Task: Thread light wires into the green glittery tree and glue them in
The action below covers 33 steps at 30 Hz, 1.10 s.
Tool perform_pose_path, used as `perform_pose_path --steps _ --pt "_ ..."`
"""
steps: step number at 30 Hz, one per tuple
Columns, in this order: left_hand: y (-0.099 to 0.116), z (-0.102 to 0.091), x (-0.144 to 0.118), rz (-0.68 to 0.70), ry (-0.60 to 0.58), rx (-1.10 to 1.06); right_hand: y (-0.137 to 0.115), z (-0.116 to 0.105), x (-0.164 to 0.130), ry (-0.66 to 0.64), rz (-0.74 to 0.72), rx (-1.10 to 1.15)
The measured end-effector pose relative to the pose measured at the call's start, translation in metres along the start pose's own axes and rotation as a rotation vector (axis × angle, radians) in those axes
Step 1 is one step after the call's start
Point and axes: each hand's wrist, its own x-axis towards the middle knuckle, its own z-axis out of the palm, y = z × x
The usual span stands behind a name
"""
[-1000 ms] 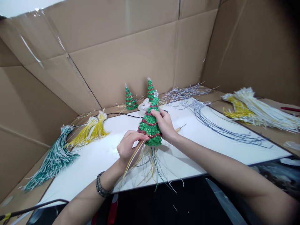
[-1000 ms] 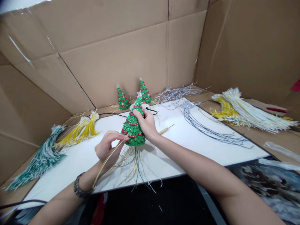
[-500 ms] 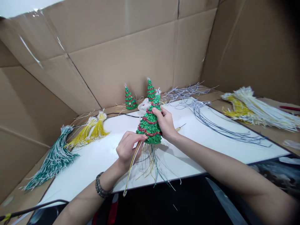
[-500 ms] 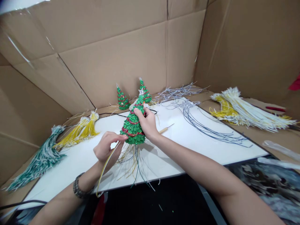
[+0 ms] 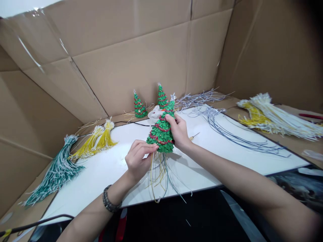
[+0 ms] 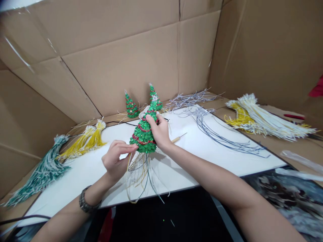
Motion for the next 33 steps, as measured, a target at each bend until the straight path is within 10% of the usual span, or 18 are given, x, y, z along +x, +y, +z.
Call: perform_pose_path --steps 25,33 --pt "0.008 -0.002 0.001 0.017 -0.102 0.05 -0.008 0.0 -0.004 -0.082 -0.125 -0.127" --pt "0.008 -0.007 0.0 0.03 -0.015 0.012 -0.012 0.005 -0.006 -0.037 0.063 0.029"
